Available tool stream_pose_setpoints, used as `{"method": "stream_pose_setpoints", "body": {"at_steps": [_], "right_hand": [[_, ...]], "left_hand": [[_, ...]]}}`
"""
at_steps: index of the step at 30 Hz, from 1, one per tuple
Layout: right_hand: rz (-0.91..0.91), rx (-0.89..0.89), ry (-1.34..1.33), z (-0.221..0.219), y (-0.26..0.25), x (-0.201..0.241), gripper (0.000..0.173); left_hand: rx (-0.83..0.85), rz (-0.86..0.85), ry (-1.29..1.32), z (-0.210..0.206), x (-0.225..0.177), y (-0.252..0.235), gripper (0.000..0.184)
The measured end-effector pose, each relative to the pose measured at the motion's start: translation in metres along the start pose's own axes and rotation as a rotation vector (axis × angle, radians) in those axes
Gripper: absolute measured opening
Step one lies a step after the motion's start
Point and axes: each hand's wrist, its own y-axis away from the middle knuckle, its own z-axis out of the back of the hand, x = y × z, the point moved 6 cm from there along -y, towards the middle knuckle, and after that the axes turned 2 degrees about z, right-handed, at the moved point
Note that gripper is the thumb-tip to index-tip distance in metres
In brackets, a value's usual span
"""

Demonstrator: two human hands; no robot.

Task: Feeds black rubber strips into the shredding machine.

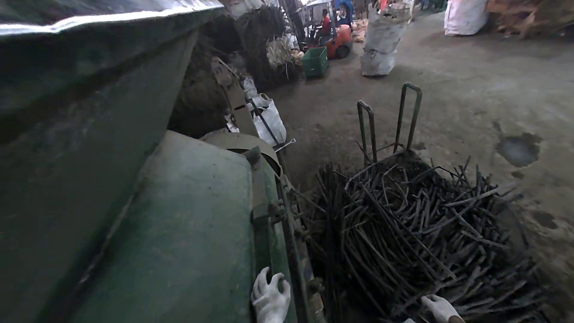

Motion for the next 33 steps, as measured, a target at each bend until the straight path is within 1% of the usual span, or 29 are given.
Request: {"method": "stream_pose_setpoints", "body": {"at_steps": [7,11,13,19,23,28,33], "right_hand": [[-0.013,0.0,0.0,-0.002,0.001,0.0,0.047],[-0.018,0.002,-0.02,-0.004,-0.006,-0.007,0.048],[-0.017,0.008,-0.006,-0.004,-0.009,-0.01,0.048],[-0.002,0.011,0.057,-0.002,0.004,-0.002,0.049],[0.029,-0.004,0.129,-0.002,-0.006,-0.012,0.05],[0.033,-0.013,0.167,0.003,0.006,-0.013,0.052],[-0.013,-0.019,0.086,0.005,0.012,-0.018,0.052]], "left_hand": [[-0.002,0.014,-0.028,-0.002,0.001,0.001,0.027],[0.004,0.016,-0.034,-0.003,0.001,0.002,0.028],[-0.001,0.018,-0.032,-0.004,0.002,0.002,0.028],[-0.023,0.0,0.005,-0.005,0.003,0.005,0.026],[-0.044,-0.016,0.0,-0.013,0.005,0.009,0.027],[-0.002,-0.035,-0.015,-0.012,0.004,0.012,0.03],[0.032,-0.047,-0.002,-0.01,0.002,0.01,0.032]]}}
